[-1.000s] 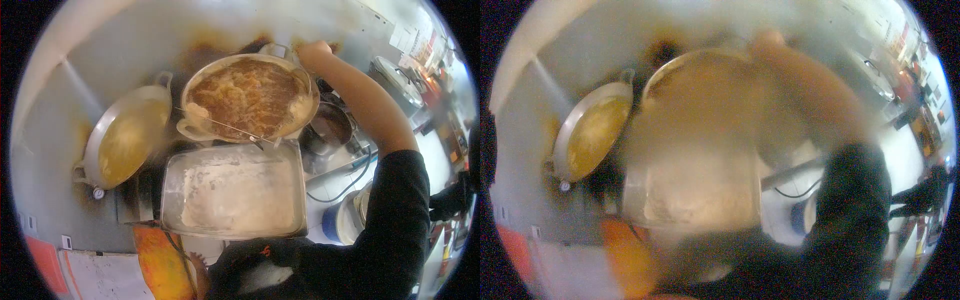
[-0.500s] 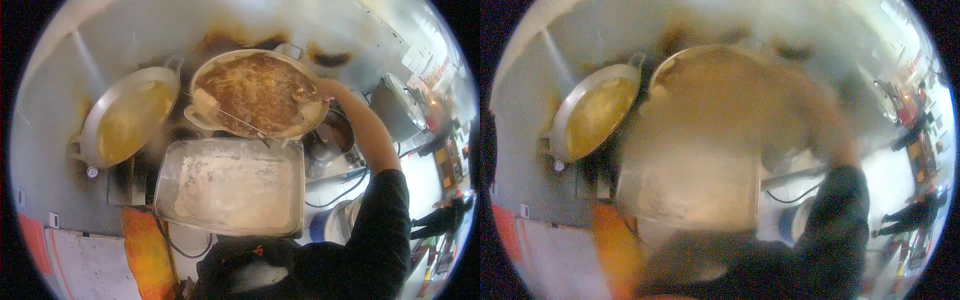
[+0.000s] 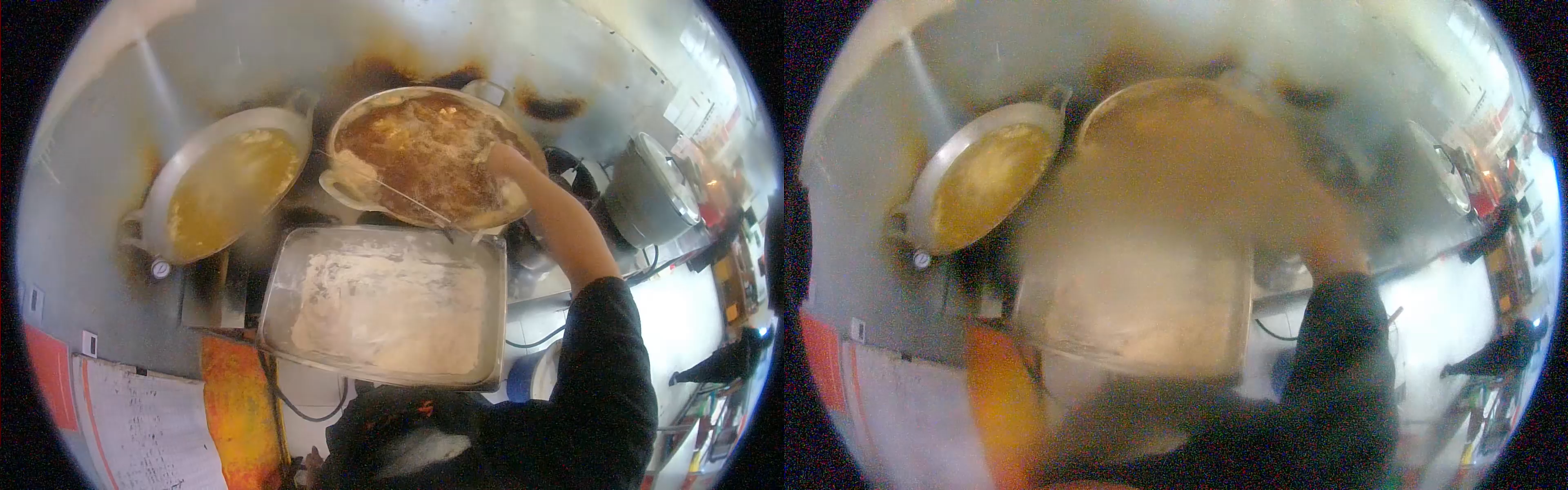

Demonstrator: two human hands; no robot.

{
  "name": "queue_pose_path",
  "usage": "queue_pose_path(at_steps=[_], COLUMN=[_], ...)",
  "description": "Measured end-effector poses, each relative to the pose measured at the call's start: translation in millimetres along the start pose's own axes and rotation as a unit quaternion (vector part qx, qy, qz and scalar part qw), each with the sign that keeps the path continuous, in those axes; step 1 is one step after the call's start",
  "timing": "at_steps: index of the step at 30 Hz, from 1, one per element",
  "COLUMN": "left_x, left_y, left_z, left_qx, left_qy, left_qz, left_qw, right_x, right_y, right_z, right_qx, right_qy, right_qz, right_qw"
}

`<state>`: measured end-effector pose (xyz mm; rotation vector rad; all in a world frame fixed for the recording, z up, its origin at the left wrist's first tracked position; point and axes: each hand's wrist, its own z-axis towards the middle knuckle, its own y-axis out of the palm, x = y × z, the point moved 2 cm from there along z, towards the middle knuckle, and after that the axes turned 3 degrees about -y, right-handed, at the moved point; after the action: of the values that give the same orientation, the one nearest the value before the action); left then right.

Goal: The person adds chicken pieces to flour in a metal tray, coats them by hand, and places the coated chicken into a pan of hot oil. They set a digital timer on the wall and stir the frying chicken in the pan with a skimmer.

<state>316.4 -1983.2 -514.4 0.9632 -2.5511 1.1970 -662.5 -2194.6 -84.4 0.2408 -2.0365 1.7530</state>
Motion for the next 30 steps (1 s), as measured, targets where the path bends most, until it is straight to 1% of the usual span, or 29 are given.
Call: queue_pose_path(at_steps=[2,3,4,5,6,7,8,9,11,13,15,16,17,20,22,23,24,25,26,28,29,30], left_x=[-3.8,-3.0,-3.3,-2.2,-2.8,-5.4,-7.6,-8.3,-13.8,-11.6,-13.5,-13.9,-13.3,-10.4,-7.3,-7.1,-2.6,-2.0,0.3,2.4,3.8,8.0], left_y=[-0.1,-1.5,-2.2,-2.6,-3.1,-2.6,-2.3,-2.6,-2.0,-1.4,-1.4,-0.9,-3.3,-6.6,-8.3,-10.4,-13.2,-14.8,-16.6,-18.6,-20.3,-22.7], left_z=[-0.8,-3.1,-4.3,-8.1,-9.9,-10.1,-9.6,-8.2,-7.9,-4.9,-3.8,-3.5,-0.6,2.1,4.7,4.9,5.2,8.3,8.2,14.2,16.3,17.5], left_qx=[-0.002,-0.002,-0.004,-0.003,-0.007,-0.009,-0.012,-0.012,-0.014,-0.016,-0.015,-0.015,-0.016,-0.015,-0.014,-0.013,-0.011,-0.009,-0.008,-0.007,-0.007,-0.007], left_qy=[0.001,0.002,0.004,0.006,0.006,0.008,0.010,0.012,0.013,0.016,0.018,0.020,0.022,0.026,0.031,0.033,0.036,0.038,0.041,0.047,0.049,0.052], left_qz=[0.005,0.002,0.003,0.001,0.002,0.003,0.003,0.003,0.005,0.008,0.011,0.012,0.013,0.017,0.018,0.023,0.024,0.028,0.030,0.035,0.038,0.040], left_qw=[1.000,1.000,1.000,1.000,1.000,1.000,1.000,1.000,1.000,1.000,1.000,1.000,1.000,0.999,0.999,0.999,0.999,0.999,0.999,0.998,0.998,0.998], right_x=[7.0,7.0,2.7,-3.8,-7.5,-4.5,-6.3,-8.5,-12.1,-1.9,2.7,7.3,5.2,10.2,23.9,27.7,26.6,25.7,21.9,12.7,4.6,-1.8], right_y=[6.9,2.2,-0.6,-15.0,-35.6,-30.6,-31.5,-32.1,-45.9,-47.2,-53.0,-56.6,-61.3,-65.9,-59.5,-54.8,-64.2,-74.3,-84.6,-103.5,-110.7,-117.4], right_z=[12.9,22.1,22.6,14.2,3.6,1.8,5.5,4.3,-2.4,-5.5,-11.4,-21.4,-28.3,-38.3,-34.6,-37.6,-50.5,-63.9,-72.8,-86.2,-95.0,-104.7], right_qx=[0.137,0.017,-0.102,-0.107,-0.081,-0.054,-0.039,-0.044,-0.049,-0.048,-0.042,0.020,0.020,0.060,-0.045,-0.044,0.003,0.050,0.051,0.015,0.016,0.076], right_qy=[0.050,-0.001,-0.055,-0.057,0.028,0.115,-0.065,-0.067,-0.085,-0.055,-0.153,-0.162,-0.162,-0.127,-0.107,-0.106,-0.041,0.025,0.026,0.071,0.072,0.123], right_qz=[0.104,0.020,-0.065,-0.062,0.048,0.157,-0.025,-0.022,-0.066,-0.030,-0.155,-0.153,-0.152,-0.084,-0.170,-0.169,-0.059,0.054,0.054,0.094,0.094,0.141], right_qw=[0.984,1.000,0.991,0.991,0.995,0.979,0.997,0.997,0.993,0.997,0.975,0.975,0.975,0.987,0.979,0.979,0.997,0.997,0.997,0.993,0.993,0.979])
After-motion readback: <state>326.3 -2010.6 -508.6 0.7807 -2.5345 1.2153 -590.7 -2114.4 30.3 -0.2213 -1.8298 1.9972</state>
